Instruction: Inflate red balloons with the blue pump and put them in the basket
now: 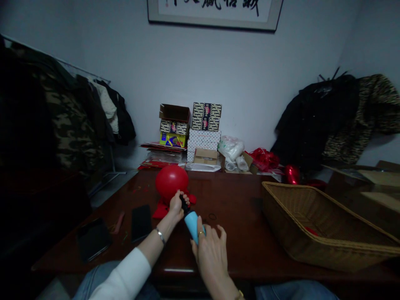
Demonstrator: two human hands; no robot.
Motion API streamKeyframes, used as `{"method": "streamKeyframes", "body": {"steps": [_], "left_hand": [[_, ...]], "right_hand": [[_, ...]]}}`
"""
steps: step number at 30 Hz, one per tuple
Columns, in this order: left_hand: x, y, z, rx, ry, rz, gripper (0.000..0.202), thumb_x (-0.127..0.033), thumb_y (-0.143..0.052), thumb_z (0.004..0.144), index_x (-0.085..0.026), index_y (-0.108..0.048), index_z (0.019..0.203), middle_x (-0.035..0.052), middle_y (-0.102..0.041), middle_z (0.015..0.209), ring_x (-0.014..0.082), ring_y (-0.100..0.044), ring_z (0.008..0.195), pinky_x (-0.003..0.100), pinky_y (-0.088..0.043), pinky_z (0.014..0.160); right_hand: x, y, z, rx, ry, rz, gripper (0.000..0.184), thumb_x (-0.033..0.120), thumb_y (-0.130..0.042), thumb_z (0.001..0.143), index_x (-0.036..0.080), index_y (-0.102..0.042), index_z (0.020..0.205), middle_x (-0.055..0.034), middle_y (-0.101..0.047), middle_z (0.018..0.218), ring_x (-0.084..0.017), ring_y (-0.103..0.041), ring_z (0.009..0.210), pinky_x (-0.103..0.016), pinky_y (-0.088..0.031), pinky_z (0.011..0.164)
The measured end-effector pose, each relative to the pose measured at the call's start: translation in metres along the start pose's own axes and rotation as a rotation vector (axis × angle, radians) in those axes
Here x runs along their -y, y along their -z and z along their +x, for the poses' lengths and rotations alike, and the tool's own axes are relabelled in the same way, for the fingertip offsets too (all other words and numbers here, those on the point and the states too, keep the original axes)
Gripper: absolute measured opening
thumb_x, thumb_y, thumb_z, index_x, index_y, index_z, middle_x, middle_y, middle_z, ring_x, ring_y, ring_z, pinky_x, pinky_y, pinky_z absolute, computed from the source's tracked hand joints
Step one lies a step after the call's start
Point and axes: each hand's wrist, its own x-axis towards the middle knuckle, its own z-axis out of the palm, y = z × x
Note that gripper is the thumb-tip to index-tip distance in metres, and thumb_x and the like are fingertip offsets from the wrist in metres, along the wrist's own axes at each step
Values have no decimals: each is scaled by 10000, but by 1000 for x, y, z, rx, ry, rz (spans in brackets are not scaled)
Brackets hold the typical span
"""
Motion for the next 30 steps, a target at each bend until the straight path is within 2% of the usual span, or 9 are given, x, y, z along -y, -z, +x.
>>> {"method": "streamKeyframes", "body": {"steps": [5,12,17,22,30], "left_hand": [[-4,4,4,-18,3,-16,223,-321,-484,842,-185,-411,681,-56,-404,477,75,-388,381,195,-303,401],[0,7,4,-35,17,-22,222,-310,-466,857,-183,-416,681,-51,-407,476,78,-384,381,196,-309,401],[3,9,4,-32,18,-28,222,-322,-481,849,-183,-423,686,-46,-416,483,84,-405,396,204,-329,418],[9,12,5,-25,17,-24,234,-338,-491,843,-184,-423,680,-46,-421,481,85,-402,394,209,-330,419],[23,9,-3,-11,64,-39,310,-426,-594,766,-183,-425,675,-43,-444,508,86,-429,418,218,-355,444]], "right_hand": [[-5,-2,-23,-4,3,1,545,289,-515,849,186,-322,1348,-89,-620,1039,-212,-567,957,-442,-252,940],[-15,2,-41,28,10,11,610,301,-533,841,223,-259,1381,-56,-623,997,-202,-577,895,-457,-245,933],[-16,3,-35,42,-1,-16,535,292,-507,846,206,-339,1346,-66,-631,952,-201,-585,861,-456,-245,939],[-13,0,-23,48,-12,-25,488,266,-509,835,191,-402,1305,-88,-631,1022,-203,-585,910,-441,-244,945],[-9,0,1,84,-36,-52,455,262,-512,834,195,-443,1279,-56,-634,895,-194,-593,837,-422,-263,929]]}}
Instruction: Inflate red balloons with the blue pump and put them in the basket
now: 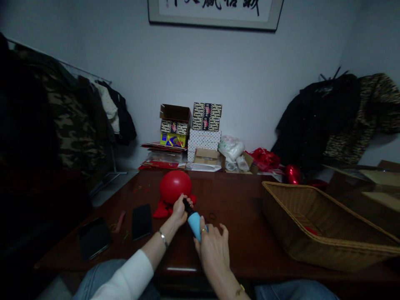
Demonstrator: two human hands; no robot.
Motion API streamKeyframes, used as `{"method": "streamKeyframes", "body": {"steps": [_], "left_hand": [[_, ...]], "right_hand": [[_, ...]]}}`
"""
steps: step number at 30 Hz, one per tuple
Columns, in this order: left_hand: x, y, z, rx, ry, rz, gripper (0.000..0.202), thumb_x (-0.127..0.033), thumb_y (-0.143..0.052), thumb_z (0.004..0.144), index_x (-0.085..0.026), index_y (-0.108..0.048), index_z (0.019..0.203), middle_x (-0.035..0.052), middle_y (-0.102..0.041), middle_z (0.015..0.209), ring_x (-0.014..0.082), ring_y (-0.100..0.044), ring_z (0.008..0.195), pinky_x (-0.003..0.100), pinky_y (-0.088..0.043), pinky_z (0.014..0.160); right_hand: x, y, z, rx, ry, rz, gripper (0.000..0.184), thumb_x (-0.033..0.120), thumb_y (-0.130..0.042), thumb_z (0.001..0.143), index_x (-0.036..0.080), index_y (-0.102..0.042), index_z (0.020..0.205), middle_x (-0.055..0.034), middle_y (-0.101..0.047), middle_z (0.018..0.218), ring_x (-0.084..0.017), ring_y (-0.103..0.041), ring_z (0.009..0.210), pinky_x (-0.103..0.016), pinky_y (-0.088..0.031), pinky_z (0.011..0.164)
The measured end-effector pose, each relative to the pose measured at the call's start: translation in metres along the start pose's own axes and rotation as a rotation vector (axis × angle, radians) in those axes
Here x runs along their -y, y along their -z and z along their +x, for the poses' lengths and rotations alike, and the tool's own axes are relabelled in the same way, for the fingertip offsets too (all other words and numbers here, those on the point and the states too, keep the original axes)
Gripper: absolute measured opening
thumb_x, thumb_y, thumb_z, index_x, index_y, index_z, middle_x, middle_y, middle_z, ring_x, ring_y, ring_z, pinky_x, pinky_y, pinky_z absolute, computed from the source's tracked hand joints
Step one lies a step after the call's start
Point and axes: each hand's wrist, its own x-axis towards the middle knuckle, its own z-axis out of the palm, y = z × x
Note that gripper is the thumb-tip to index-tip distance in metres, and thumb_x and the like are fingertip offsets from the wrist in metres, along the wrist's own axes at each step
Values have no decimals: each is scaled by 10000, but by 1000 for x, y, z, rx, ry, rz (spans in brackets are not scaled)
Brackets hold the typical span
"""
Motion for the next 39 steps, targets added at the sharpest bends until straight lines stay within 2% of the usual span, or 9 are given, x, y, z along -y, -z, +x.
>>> {"method": "streamKeyframes", "body": {"steps": [6,14,20,23,28,33,39], "left_hand": [[0,-2,-4,-16,-10,27,258,-365,-551,801,-183,-427,666,-33,-456,506,95,-439,421,225,-359,443],[1,-3,-3,-16,-24,37,246,-351,-521,818,-189,-415,666,-43,-437,499,87,-415,405,215,-341,423],[-2,1,2,-11,-49,50,236,-341,-524,809,-186,-421,664,-44,-435,489,92,-425,406,221,-352,433],[-8,4,8,-8,-72,43,201,-306,-491,823,-183,-432,676,-40,-441,485,98,-434,411,223,-353,435],[-12,8,11,-26,-77,41,189,-300,-504,813,-181,-437,683,-42,-443,482,98,-444,415,220,-358,440],[-8,7,8,-47,-81,51,213,-330,-518,804,-182,-430,677,-46,-444,477,94,-438,396,222,-360,438],[-6,5,3,-70,-84,61,234,-362,-539,794,-182,-437,686,-41,-463,489,94,-447,395,220,-353,437]], "right_hand": [[2,-1,4,11,-10,-2,476,268,-534,822,188,-443,1282,-61,-631,910,-205,-582,853,-428,-266,930],[0,-1,-7,9,-19,13,504,256,-538,826,173,-410,1307,-73,-628,955,-204,-579,892,-435,-263,940],[-11,0,-29,-47,33,19,531,262,-521,839,181,-356,1337,-77,-629,1022,-205,-589,918,-444,-255,943],[-23,-3,-45,-79,79,30,560,312,-508,851,211,-309,1365,-54,-636,994,-194,-597,890,-435,-254,937],[-39,-5,-63,-176,140,31,550,405,-457,869,222,-312,1367,-46,-647,984,-182,-607,871,-401,-271,897],[-41,-5,-62,-179,142,23,517,406,-462,867,237,-350,1343,-33,-651,961,-178,-611,839,-400,-276,882],[-31,-1,-47,-83,88,32,522,314,-515,845,229,-355,1334,-33,-637,945,-184,-594,855,-427,-253,920]]}}
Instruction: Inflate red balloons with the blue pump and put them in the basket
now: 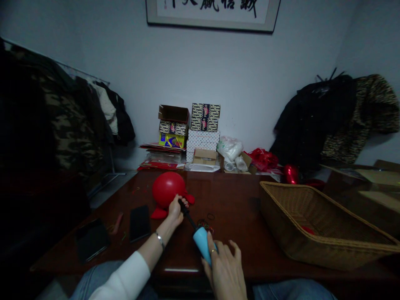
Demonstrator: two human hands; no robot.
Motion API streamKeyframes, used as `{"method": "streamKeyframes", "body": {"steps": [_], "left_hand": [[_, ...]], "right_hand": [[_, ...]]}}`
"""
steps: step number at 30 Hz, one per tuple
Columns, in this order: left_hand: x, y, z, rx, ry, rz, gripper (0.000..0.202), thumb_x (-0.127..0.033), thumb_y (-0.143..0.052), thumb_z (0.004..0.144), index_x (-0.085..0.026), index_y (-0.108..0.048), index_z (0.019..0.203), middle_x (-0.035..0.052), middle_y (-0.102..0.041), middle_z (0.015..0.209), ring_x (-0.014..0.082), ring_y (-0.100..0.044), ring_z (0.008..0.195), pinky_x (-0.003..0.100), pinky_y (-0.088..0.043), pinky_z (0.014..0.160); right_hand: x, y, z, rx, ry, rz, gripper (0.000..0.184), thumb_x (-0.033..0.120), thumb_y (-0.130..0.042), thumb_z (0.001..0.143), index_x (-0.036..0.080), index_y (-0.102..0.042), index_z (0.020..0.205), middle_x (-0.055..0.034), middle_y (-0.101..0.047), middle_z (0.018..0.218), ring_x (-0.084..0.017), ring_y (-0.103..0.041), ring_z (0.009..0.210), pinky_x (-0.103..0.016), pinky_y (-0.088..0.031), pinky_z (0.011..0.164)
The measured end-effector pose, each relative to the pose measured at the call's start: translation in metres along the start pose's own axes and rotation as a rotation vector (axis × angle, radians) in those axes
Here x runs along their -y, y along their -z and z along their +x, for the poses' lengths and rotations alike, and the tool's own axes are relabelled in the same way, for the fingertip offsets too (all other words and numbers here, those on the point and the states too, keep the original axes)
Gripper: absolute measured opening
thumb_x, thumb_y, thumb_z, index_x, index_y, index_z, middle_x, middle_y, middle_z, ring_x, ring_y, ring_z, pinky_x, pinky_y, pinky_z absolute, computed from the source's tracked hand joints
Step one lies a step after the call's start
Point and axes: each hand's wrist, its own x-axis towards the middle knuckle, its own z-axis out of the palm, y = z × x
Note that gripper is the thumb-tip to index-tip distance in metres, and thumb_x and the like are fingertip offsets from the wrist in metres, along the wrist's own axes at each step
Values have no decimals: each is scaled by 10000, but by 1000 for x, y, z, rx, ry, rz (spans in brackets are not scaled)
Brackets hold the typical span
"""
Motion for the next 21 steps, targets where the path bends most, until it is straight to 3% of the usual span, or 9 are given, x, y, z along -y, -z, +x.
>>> {"method": "streamKeyframes", "body": {"steps": [11,21], "left_hand": [[15,-7,-15,13,57,-40,298,-426,-560,784,-186,-424,672,-36,-465,492,91,-443,405,219,-360,439],[12,-7,-14,8,21,12,269,-400,-519,810,-193,-406,681,-47,-447,486,87,-421,393,215,-338,419]], "right_hand": [[17,-4,42,86,-52,-40,464,233,-524,825,198,-438,1279,-48,-630,918,-185,-583,860,-419,-256,939],[19,-8,33,75,-63,-10,523,258,-534,834,180,-381,1327,-83,-625,1045,-205,-575,951,-435,-240,963]]}}
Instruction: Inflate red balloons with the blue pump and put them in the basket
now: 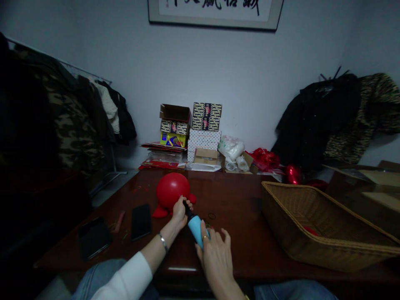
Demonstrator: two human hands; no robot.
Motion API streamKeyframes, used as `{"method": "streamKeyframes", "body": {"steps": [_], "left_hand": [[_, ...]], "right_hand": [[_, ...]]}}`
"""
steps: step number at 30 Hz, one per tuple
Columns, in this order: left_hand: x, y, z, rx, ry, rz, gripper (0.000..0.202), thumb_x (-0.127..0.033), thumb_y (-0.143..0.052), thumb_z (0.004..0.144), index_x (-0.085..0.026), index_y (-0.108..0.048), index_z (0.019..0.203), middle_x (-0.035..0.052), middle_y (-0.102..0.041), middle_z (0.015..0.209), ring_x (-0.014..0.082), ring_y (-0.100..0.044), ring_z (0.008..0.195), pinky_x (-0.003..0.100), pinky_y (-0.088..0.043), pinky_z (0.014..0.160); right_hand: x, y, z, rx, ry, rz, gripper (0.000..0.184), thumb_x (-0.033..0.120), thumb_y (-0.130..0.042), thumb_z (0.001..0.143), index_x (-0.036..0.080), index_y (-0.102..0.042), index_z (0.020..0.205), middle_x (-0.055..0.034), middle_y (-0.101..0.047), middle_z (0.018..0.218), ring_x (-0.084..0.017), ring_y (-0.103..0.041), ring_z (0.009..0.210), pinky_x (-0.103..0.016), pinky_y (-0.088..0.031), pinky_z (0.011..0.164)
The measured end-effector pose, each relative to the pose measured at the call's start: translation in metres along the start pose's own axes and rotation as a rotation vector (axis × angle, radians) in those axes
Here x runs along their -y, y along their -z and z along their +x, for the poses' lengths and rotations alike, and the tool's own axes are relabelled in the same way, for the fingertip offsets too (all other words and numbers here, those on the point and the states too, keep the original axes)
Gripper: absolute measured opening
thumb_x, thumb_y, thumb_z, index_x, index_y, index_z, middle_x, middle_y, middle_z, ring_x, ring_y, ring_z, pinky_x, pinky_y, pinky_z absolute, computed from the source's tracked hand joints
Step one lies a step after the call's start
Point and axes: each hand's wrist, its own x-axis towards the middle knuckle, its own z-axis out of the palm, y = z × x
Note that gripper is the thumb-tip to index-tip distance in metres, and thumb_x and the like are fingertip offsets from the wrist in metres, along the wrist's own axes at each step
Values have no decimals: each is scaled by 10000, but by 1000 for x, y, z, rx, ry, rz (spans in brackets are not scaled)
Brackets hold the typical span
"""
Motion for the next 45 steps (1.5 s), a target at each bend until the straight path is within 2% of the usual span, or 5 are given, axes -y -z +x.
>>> {"method": "streamKeyframes", "body": {"steps": [11,16,24,36,45], "left_hand": [[-20,7,16,-10,-64,-20,208,-342,-514,804,-188,-429,692,-56,-429,474,91,-421,382,217,-333,414],[-18,8,16,-8,-57,-34,216,-346,-534,793,-187,-427,693,-56,-437,483,85,-421,381,216,-341,421],[-16,8,12,-18,-53,-24,226,-361,-499,815,-191,-419,689,-52,-442,484,83,-416,378,214,-336,418],[4,0,-5,-9,18,-24,211,-328,-477,834,-187,-418,687,-47,-446,491,82,-418,397,212,-337,427],[1,-1,-5,6,16,-13,262,-397,-530,798,-195,-408,684,-53,-439,488,81,-409,392,212,-329,423]], "right_hand": [[-25,2,-39,-77,94,25,582,360,-529,842,248,-304,1367,-35,-633,1029,-182,-592,913,-423,-247,933],[-32,2,-47,-142,127,16,559,408,-505,847,243,-332,1353,-29,-645,999,-173,-606,883,-404,-256,908],[-23,5,-36,-82,82,27,546,322,-533,839,244,-339,1343,-25,-634,977,-173,-597,862,-426,-247,931],[-4,4,3,19,-1,6,508,249,-550,818,189,-416,1304,-60,-630,979,-195,-587,897,-439,-238,956],[-1,-2,-1,-16,2,21,509,258,-536,828,192,-396,1313,-81,-630,1027,-202,-585,934,-437,-246,960]]}}
